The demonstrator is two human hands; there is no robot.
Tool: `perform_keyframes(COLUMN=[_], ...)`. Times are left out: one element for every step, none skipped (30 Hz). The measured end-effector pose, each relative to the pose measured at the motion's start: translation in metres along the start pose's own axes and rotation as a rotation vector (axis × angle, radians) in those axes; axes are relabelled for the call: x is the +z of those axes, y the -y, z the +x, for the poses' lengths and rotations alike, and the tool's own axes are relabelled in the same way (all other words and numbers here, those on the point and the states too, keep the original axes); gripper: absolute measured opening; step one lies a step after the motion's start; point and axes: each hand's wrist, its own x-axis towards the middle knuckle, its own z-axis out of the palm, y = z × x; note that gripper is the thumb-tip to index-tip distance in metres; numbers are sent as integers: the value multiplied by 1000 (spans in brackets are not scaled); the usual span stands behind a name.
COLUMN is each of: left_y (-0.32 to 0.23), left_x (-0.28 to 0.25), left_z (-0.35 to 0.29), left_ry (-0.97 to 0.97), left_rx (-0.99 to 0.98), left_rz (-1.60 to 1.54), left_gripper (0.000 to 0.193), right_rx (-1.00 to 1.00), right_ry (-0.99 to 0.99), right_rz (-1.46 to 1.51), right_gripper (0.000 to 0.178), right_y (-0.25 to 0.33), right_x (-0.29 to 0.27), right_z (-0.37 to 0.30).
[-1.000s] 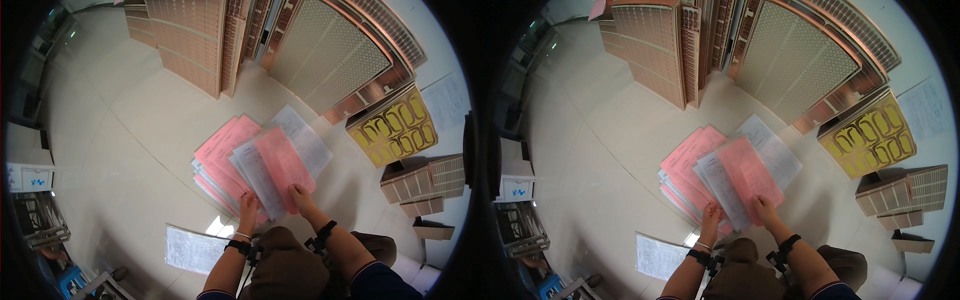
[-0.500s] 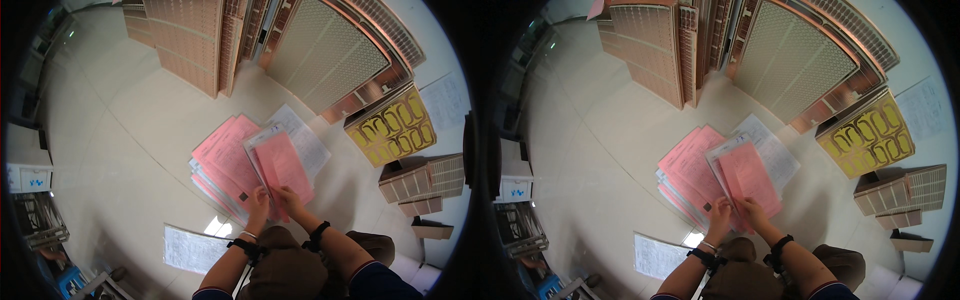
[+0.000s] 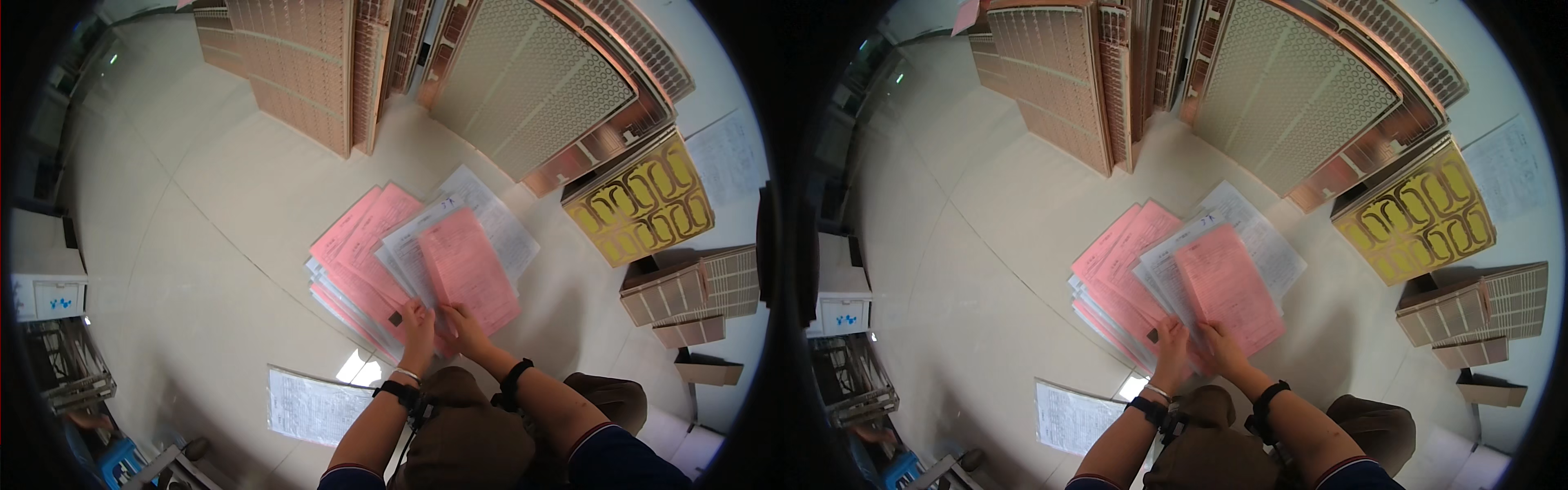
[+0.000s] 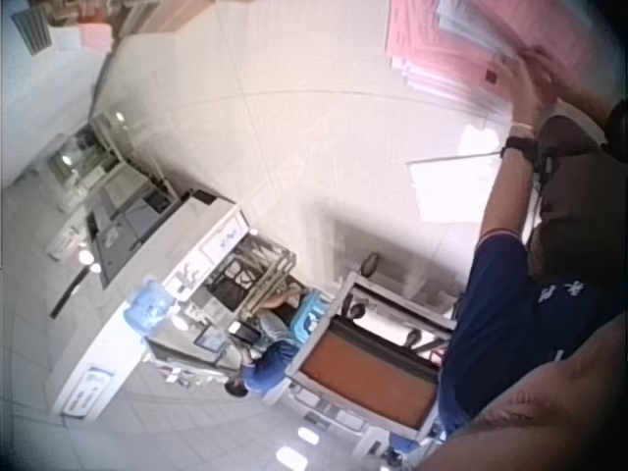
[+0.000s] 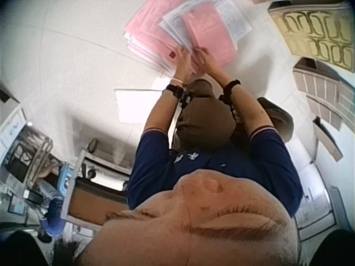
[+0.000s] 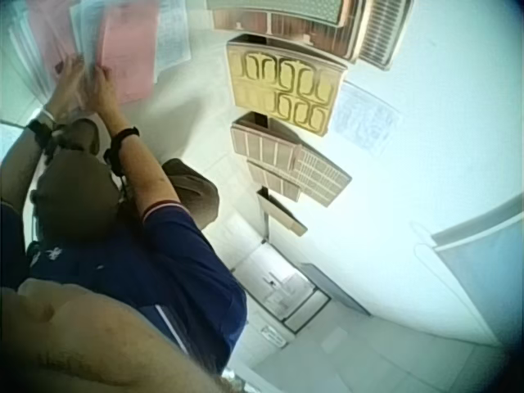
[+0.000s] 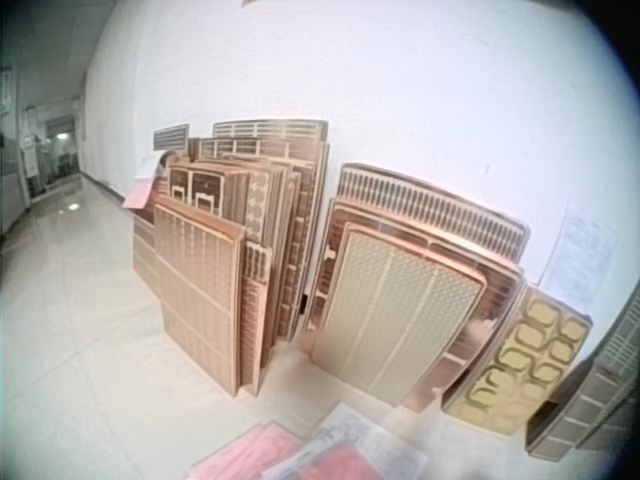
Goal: Sort and organize copper circuit board sheets and accompanying production documentation on the floor of a fabrication facility.
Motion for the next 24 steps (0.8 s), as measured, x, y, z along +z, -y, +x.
perform_keyframes(left_y=[-7,-9,-11,-13,-15,-19,-21,-20,-16,-13,-10,-7,-3,0,2,3,6,9,12,15,15,15,14,15], left_x=[3,5,6,7,10,14,17,18,16,14,12,9,8,9,10,11,11,11,11,10,11,13,14,10], left_z=[3,5,5,6,5,3,3,3,4,6,8,11,12,13,14,16,18,20,21,20,18,17,17,18], left_ry=[-40,-39,52,143,140,230,320,322,304,286,286,298,311,312,296,278,280,326,371,373,398,429,436,288], left_rx=[-28,-31,-53,-76,-78,-111,-145,-146,-156,-167,-167,-219,-272,-272,-171,-68,-66,-24,17,21,-31,-80,-78,-58], left_rz=[-74,-76,-89,-102,-105,-114,-124,-126,-133,-139,-139,-149,-158,-158,4,164,165,208,251,250,160,68,66,47], left_gripper=[37,37,40,43,43,45,48,48,47,46,46,41,37,37,34,32,32,31,30,30,31,31,31,32], right_rx=[2,72,140,140,119,99,100,106,110,110,132,156,157,186,213,212,326,441,439,442,446,449,399,346], right_ry=[1,8,18,22,18,12,13,-20,-52,-52,-66,-80,-80,-94,-110,-114,-84,-56,-60,-24,15,8,-65,-130], right_rz=[-3,24,53,52,37,21,19,-14,-44,-43,-42,-42,-43,-79,-116,-117,-184,-252,-254,-241,-228,-232,-210,-183], right_gripper=[54,52,49,49,48,46,46,44,43,43,42,42,42,41,40,40,38,36,36,35,34,34,36,38], right_y=[-2,-5,-7,-10,-13,-16,-19,-21,-18,-16,-13,-10,-6,-2,0,2,5,5,3,-2,-10,-22,-35,-33], right_x=[0,0,1,1,1,1,0,0,-1,-1,-1,-1,-2,-2,-1,2,4,4,4,5,7,8,9,7], right_z=[-1,-1,-2,-3,-3,-2,-3,-4,-3,-2,-2,-1,0,1,3,5,8,9,9,8,6,1,-5,-3])
